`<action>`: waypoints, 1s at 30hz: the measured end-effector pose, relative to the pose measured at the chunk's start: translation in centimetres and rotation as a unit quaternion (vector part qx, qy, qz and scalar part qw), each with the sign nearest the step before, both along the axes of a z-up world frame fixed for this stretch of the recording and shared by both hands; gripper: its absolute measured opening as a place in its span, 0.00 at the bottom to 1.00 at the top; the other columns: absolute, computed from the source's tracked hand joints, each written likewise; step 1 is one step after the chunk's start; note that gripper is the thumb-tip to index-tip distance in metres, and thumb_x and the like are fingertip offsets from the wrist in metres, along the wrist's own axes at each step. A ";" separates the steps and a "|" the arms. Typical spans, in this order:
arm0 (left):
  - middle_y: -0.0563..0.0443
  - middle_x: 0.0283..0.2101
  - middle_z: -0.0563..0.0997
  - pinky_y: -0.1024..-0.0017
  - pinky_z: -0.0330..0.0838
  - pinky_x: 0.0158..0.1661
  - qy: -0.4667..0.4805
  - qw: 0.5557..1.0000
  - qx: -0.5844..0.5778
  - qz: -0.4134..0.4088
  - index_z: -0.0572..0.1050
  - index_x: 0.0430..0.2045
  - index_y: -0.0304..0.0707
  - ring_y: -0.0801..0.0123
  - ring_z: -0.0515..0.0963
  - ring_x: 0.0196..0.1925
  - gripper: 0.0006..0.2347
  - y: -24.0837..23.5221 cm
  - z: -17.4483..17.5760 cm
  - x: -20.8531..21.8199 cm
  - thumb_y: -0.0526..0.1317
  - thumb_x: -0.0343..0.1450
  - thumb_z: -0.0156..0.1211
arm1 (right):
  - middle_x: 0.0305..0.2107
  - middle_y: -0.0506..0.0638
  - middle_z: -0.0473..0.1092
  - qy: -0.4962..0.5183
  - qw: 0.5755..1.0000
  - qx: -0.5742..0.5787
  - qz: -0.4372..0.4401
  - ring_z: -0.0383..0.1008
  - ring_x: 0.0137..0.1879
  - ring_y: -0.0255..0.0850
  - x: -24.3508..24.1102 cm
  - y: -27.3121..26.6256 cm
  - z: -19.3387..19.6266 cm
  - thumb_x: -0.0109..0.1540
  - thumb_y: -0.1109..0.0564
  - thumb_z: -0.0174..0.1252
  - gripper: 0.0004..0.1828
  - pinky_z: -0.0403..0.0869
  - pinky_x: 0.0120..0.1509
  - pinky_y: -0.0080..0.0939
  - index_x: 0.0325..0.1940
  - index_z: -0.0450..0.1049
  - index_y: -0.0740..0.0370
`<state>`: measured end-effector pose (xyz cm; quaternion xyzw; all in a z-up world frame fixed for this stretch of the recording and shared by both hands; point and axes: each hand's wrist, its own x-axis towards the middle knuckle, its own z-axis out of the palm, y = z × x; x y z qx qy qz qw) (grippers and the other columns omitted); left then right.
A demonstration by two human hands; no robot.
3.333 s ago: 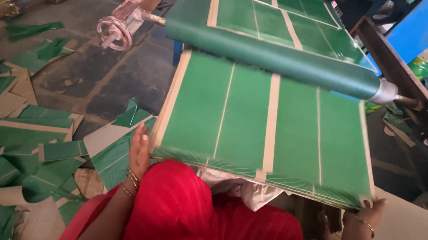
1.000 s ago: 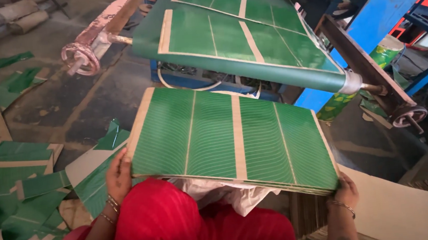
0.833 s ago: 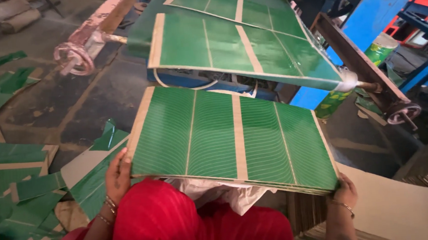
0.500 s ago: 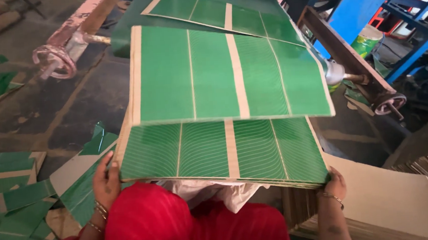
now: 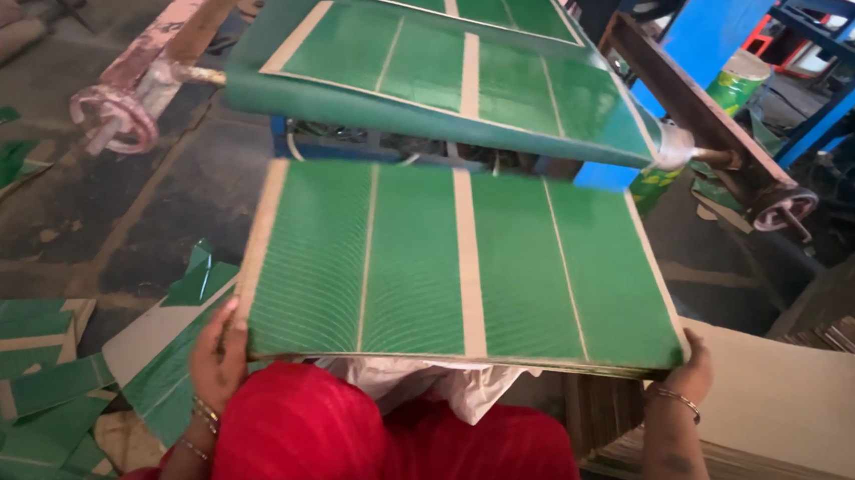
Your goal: The recorder collects printed green cardboard sheets coming off a conveyor belt and stacks them.
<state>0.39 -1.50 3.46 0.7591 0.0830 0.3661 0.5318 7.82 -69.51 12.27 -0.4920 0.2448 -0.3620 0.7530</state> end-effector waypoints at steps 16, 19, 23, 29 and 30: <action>0.37 0.62 0.78 0.65 0.70 0.61 0.002 0.997 -0.066 0.037 0.72 0.62 0.33 0.56 0.78 0.62 0.19 0.9 -4.7 2.2 0.44 0.78 0.54 | 0.45 0.57 0.73 0.117 0.956 -0.264 0.057 0.76 0.45 0.49 3.1 -7.3 -8.7 0.69 0.62 0.49 0.14 0.78 0.44 0.48 0.55 0.76 0.67; 0.37 0.62 0.77 0.65 0.69 0.61 0.020 0.994 -0.097 0.034 0.71 0.63 0.34 0.56 0.77 0.62 0.20 0.3 -2.5 1.2 0.45 0.77 0.52 | 0.48 0.57 0.72 0.140 0.964 -0.223 0.021 0.76 0.46 0.50 2.9 -5.4 -6.7 0.71 0.54 0.49 0.17 0.76 0.43 0.49 0.56 0.73 0.70; 0.35 0.63 0.74 0.65 0.69 0.58 -0.002 0.993 -0.116 0.018 0.67 0.65 0.34 0.55 0.75 0.60 0.23 -0.6 1.3 -0.7 0.45 0.75 0.52 | 0.52 0.53 0.70 0.059 0.997 -0.044 0.011 0.75 0.51 0.46 1.4 -3.0 -5.1 0.73 0.44 0.52 0.24 0.77 0.47 0.47 0.61 0.71 0.67; 0.36 0.66 0.73 0.65 0.64 0.64 -0.079 0.997 -0.019 -0.013 0.67 0.66 0.33 0.55 0.72 0.67 0.21 -0.1 -0.3 0.0 0.38 0.77 0.50 | 0.49 0.57 0.74 0.010 0.989 -0.124 0.083 0.77 0.48 0.47 0.0 -0.7 -3.1 0.71 0.55 0.52 0.17 0.78 0.44 0.44 0.60 0.74 0.66; 0.38 0.65 0.75 0.66 0.66 0.63 -0.080 0.996 -0.019 -0.024 0.70 0.63 0.33 0.56 0.74 0.66 0.19 0.0 -0.8 0.3 0.38 0.76 0.50 | 0.47 0.58 0.75 0.013 0.990 -0.118 0.080 0.78 0.47 0.47 0.2 -0.8 -3.2 0.70 0.58 0.52 0.15 0.79 0.44 0.44 0.58 0.75 0.66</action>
